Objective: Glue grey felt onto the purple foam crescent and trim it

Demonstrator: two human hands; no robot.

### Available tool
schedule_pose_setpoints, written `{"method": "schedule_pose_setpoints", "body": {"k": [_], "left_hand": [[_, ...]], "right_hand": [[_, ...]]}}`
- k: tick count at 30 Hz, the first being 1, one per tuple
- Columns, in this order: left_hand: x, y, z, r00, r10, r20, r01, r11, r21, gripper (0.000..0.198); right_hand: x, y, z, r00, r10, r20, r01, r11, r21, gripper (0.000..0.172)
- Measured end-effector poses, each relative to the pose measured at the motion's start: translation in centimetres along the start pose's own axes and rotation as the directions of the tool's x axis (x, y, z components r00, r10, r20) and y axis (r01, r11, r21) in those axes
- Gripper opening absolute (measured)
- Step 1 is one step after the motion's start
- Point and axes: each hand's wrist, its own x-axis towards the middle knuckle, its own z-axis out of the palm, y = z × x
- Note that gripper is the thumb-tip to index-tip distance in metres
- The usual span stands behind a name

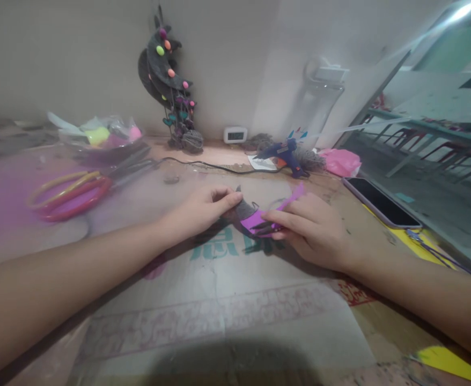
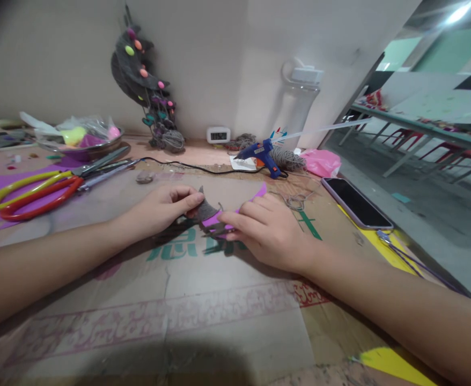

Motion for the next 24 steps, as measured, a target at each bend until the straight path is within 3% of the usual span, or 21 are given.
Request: {"method": "schedule_pose_setpoints", "body": {"k": [7, 24], "left_hand": [[-0.3, -0.1, 0.2, 1.000, 0.012, 0.028, -0.013, 0.999, 0.046, 0.039], [-0.2, 0.1, 0.2, 0.994, 0.050, 0.097, -0.054, 0.998, 0.044, 0.035]], "right_hand": [[0.4, 0.5, -0.1, 0.987, 0.131, 0.088, -0.129, 0.991, -0.029, 0.025], [-0.1, 1.1, 1.2, 0.990, 0.109, 0.087, -0.116, 0.990, 0.080, 0.025]]}}
